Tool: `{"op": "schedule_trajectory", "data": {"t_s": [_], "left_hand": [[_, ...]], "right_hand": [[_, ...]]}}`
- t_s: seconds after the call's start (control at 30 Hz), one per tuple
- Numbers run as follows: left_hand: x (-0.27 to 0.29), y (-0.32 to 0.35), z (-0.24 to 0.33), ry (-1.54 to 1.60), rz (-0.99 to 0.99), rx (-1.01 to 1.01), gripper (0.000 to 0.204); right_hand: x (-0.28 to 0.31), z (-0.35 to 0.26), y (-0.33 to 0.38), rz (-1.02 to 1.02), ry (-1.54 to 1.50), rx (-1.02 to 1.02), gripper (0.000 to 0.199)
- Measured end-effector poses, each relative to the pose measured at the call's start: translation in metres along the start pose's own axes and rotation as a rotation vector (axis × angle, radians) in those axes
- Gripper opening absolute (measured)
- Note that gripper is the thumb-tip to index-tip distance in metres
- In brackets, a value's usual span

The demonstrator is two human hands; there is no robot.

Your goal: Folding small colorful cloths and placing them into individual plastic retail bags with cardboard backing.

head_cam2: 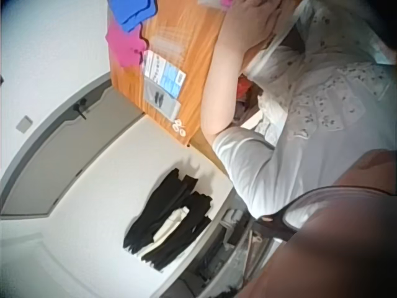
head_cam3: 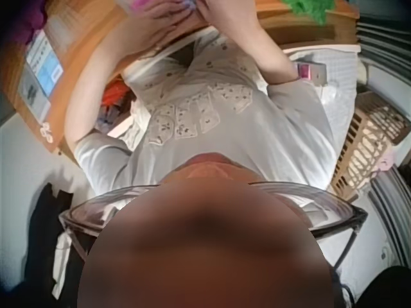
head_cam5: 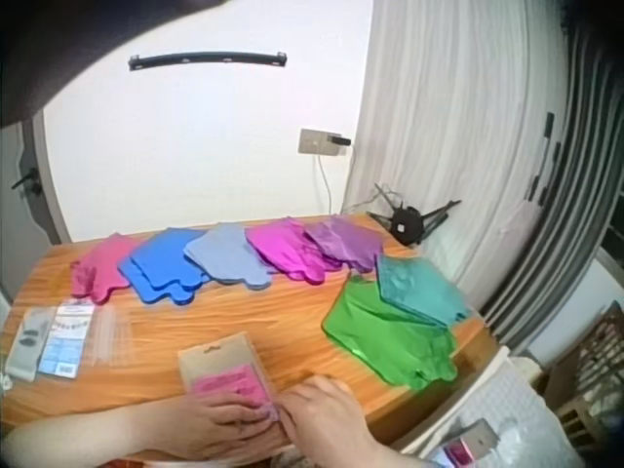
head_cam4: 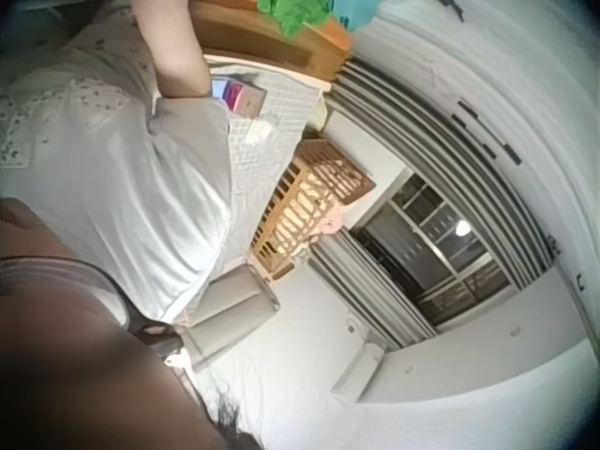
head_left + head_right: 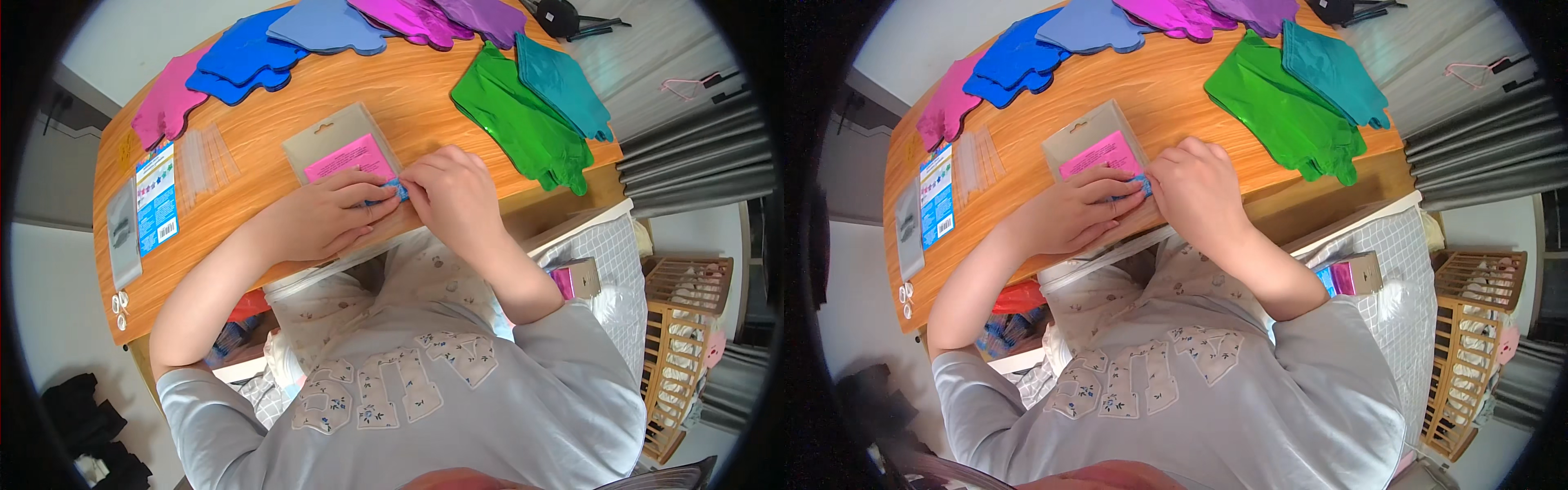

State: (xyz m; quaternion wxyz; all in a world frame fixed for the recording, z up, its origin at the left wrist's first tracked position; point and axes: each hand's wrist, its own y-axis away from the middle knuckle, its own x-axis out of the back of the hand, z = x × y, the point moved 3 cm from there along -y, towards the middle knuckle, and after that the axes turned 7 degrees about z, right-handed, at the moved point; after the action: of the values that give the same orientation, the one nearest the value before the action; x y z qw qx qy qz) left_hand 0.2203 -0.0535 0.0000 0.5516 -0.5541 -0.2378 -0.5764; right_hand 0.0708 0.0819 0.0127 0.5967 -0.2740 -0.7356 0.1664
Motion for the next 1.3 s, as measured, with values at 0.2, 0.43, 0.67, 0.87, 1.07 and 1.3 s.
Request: {"op": "schedule_trajectory", "data": {"t_s": [0.2, 0.43, 0.67, 0.87, 1.07, 1.3], "left_hand": [[-0.001, 0.0, 0.002, -0.01, 0.013, -0.024, 0.048], [0.01, 0.001, 0.031, -0.274, 0.02, 0.045, 0.053], [0.007, 0.069, 0.092, 0.052, 0.273, 0.228, 0.03], [-0.07, 0.089, 0.088, 0.973, 0.277, 1.038, 0.035], [-0.105, 0.081, 0.086, 1.673, 1.025, 0.952, 0.047], [-0.113, 0.082, 0.086, 1.421, 0.798, 1.051, 0.042]], "right_hand": [[-0.004, -0.004, 0.004, 0.041, 0.031, 0.003, 0.008], [0.001, -0.014, 0.012, 0.101, 0.02, -0.026, 0.009], [0.003, -0.03, 0.021, 0.044, -0.336, 0.121, 0.015], [-0.015, -0.04, 0.024, -0.036, -0.393, 0.32, 0.018], [-0.012, -0.04, 0.026, -0.05, -0.404, 0.387, 0.021], [-0.008, -0.041, 0.031, -0.082, -0.46, 0.352, 0.027]]}}
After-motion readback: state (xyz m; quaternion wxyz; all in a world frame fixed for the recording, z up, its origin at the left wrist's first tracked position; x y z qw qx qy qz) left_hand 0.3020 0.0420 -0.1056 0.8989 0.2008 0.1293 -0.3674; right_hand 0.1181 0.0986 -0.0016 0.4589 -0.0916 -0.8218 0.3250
